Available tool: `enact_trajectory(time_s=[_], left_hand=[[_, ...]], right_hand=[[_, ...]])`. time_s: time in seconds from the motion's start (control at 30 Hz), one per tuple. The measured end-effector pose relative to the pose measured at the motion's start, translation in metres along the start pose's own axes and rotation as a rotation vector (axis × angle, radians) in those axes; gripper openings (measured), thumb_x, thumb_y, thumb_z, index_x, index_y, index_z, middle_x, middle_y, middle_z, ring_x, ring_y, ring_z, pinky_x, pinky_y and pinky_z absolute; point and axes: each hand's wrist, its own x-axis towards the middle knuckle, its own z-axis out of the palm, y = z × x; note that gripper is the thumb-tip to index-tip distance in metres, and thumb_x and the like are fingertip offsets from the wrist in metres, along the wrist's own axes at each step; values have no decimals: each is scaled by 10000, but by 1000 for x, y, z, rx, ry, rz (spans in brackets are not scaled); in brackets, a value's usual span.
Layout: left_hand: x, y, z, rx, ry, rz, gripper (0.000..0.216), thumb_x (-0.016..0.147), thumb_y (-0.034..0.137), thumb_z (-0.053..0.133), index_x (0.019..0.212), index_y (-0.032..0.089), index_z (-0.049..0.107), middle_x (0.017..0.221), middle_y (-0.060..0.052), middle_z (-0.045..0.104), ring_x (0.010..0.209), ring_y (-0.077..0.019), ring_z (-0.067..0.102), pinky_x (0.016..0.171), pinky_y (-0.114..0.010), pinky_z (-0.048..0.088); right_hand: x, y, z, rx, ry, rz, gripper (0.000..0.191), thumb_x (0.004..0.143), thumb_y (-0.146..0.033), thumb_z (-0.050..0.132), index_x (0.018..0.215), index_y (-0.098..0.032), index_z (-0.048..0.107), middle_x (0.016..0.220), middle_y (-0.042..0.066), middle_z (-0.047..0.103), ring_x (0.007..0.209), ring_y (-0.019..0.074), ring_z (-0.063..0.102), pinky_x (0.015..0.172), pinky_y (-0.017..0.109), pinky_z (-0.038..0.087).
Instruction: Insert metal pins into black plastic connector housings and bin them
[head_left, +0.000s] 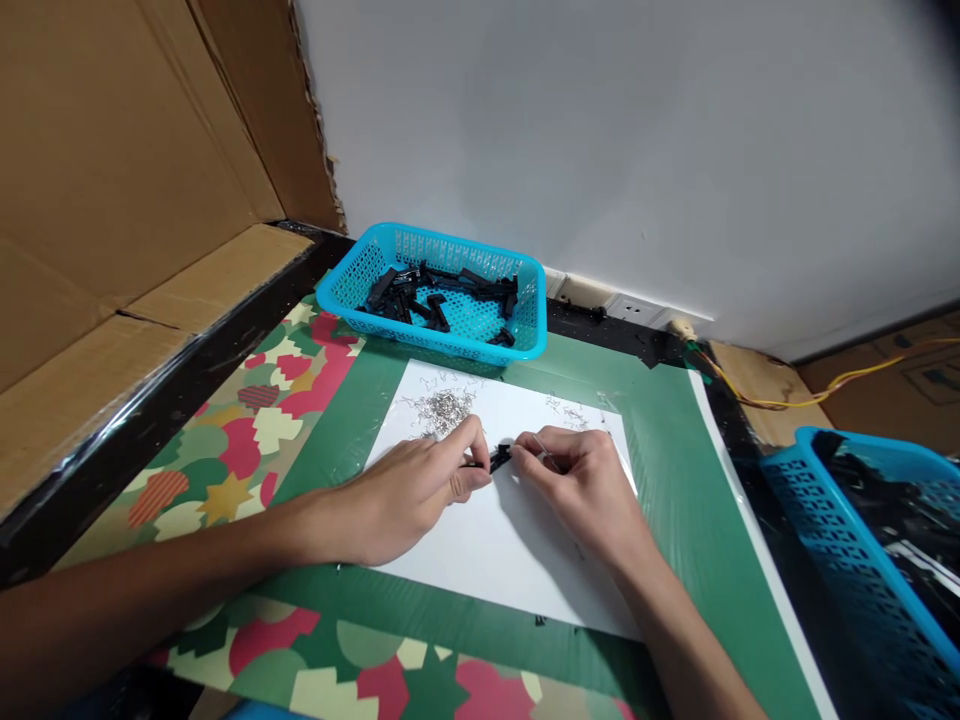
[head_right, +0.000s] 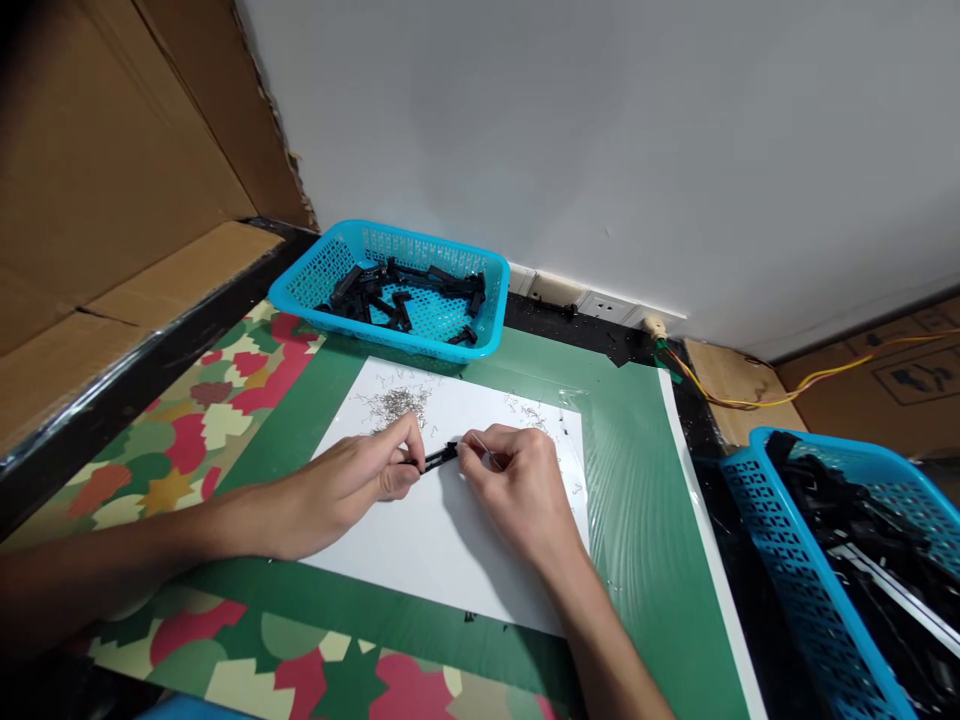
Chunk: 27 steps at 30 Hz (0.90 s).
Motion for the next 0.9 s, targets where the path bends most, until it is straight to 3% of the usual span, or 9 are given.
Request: enact_trajectory(time_s=[0.33, 0.57, 0.77, 0.9], left_hand=[[-1, -4, 2, -138, 1, 9, 148, 1130, 359, 447, 1029, 255, 422, 894, 5, 599, 791, -179, 558, 704, -281, 385], [-1, -3, -1, 37, 12, 48, 112, 1104, 356, 492, 1074, 249, 475, 843, 6, 608, 754, -194, 546, 674, -303, 355], [1, -4, -2, 52, 7, 61, 135, 1102, 380, 499, 1083, 247, 499, 862, 6, 609, 764, -193, 521, 682, -307, 344], [1, -5, -2, 59, -17, 70, 117, 1094, 363, 510, 1080, 248, 499, 854, 9, 605, 754, -188, 500, 687, -302, 342]], right_hand=[[-3, -3, 2, -144, 15, -80, 338, 989, -251, 596, 687, -177, 728, 645, 13, 562, 588, 144, 427, 576, 325, 294], [-5, -1, -7, -217, -86, -162, 405, 1038, -232, 555, 649, -194, 664, 610, -5, 507, 577, 138, 398, 585, 329, 306], [-5, -4, -20, -222, -111, -103, 274, 1040, -299, 595, 907, -203, 814, 793, 51, 746, 622, 174, 558, 598, 324, 385], [-4, -1, -25, -133, 26, -92, 306, 1067, -363, 572, 1099, -209, 834, 989, 86, 810, 791, 227, 701, 659, 326, 486]])
